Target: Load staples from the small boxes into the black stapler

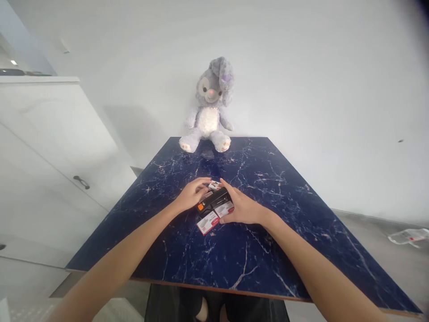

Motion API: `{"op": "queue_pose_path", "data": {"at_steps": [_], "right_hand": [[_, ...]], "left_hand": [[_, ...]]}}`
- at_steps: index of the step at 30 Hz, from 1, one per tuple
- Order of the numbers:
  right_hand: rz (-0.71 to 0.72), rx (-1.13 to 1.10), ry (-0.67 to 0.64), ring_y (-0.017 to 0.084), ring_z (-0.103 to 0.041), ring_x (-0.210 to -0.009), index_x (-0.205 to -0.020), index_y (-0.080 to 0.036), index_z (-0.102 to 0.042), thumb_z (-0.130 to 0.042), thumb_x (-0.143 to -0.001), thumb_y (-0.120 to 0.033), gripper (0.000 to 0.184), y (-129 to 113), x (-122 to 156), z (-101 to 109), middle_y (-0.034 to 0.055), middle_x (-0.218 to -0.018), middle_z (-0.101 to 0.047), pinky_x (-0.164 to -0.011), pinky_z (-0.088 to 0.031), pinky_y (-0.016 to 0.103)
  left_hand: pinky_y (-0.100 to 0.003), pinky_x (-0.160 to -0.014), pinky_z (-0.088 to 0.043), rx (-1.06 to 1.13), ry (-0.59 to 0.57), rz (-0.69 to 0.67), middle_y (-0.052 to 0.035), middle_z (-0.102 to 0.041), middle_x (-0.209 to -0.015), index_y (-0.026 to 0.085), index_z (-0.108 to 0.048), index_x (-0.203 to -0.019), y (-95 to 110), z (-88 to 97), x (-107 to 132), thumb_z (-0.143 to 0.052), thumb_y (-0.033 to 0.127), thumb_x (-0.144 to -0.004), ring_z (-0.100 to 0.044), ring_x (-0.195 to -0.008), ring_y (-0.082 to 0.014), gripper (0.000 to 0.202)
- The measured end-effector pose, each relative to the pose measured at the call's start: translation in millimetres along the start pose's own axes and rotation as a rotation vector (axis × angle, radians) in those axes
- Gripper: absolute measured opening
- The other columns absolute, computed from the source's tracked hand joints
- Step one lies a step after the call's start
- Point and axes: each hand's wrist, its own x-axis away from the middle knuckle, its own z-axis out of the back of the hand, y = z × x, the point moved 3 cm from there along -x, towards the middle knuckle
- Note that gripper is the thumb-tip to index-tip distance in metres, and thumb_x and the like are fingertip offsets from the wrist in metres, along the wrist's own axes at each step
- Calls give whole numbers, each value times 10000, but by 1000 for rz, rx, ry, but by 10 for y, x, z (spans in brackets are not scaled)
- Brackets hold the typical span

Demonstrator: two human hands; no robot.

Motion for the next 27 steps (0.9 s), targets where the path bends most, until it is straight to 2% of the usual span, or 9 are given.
{"op": "queue_pose_path", "data": {"at_steps": [2, 4, 7, 13, 16, 18, 20, 23, 27], "right_hand": [[-13, -14, -8, 373, -339, -1444, -1591, -322, 119, -827, -696, -503, 1315, 18, -1, 1, 150, -1636, -205, -1133, -363, 515], [-14, -26, -16, 375, -322, -1452, -1591, -319, 118, -839, -685, -473, 1327, 27, -6, -7, 146, -1652, -153, -1145, -348, 514], [-34, -37, -16, 381, -259, -1482, -1597, -304, 103, -847, -672, -472, 1336, 21, -4, -5, 148, -1663, -101, -1180, -293, 526], [-62, -116, -55, 378, -204, -1505, -1611, -296, -18, -857, -645, -496, 1295, 155, 3, 107, 128, -1666, -117, -1206, -248, 541], [-22, -254, -50, 317, -384, -1433, -1582, -312, -229, -716, -821, -421, 910, 308, -46, 184, 89, -1605, -331, -1154, -364, 505], [-15, -265, 61, 279, -479, -1362, -1482, -303, -442, -577, -913, -350, 587, 377, -100, 218, 64, -1519, -471, -1131, -399, 484], [-20, -206, 140, 266, -521, -1314, -1363, -287, -577, -486, -950, -305, 424, 383, -148, 207, 50, -1435, -562, -1139, -384, 487], [27, -127, 99, 270, -531, -1283, -1304, -274, -622, -473, -930, -242, 404, 295, -167, 159, 44, -1371, -610, -1147, -359, 502], [35, -143, -17, 291, -499, -1316, -1416, -272, -521, -553, -869, -229, 550, 246, -57, 236, 63, -1457, -526, -1130, -376, 502]], "left_hand": [[-464, -1081, -463, -56, -43, 6, -92, -445, -1537, 282, -534, -1412, 71, 65, 84, -526, 438, -964, -523, -1318, -287, 474], [-523, -1151, -375, -143, -181, -8, -98, -320, -1616, 302, -377, -1528, 131, 79, 147, -671, 511, -863, -350, -1453, -347, 757], [-569, -1173, -322, -211, -301, -25, -129, -237, -1646, 294, -210, -1593, 193, 36, 179, -832, 539, -681, -275, -1482, -402, 1131], [-507, -1112, -425, -126, -284, -38, -112, -446, -1544, 298, -353, -1537, 291, 14, 147, -822, 444, -715, -492, -1360, -348, 957], [-489, -1101, -436, -142, -291, -17, -100, -497, -1505, 298, -400, -1510, 289, 87, 136, -783, 367, -758, -526, -1329, -328, 847], [-490, -1098, -435, -166, -291, -12, -107, -509, -1488, 288, -445, -1485, 274, 131, 123, -771, 340, -765, -532, -1316, -333, 792], [-497, -1095, -432, -172, -299, -10, -115, -504, -1485, 283, -473, -1466, 263, 151, 109, -777, 358, -763, -529, -1312, -343, 770], [-504, -1104, -419, -150, -347, 15, -119, -433, -1538, 298, -415, -1504, 287, 135, 114, -764, 453, -782, -485, -1352, -355, 818], [-530, -1129, -382, -174, -523, 56, -91, -142, -1673, 361, -135, -1597, 396, 42, 208, -778, 621, -708, -277, -1478, -406, 1128]]}}
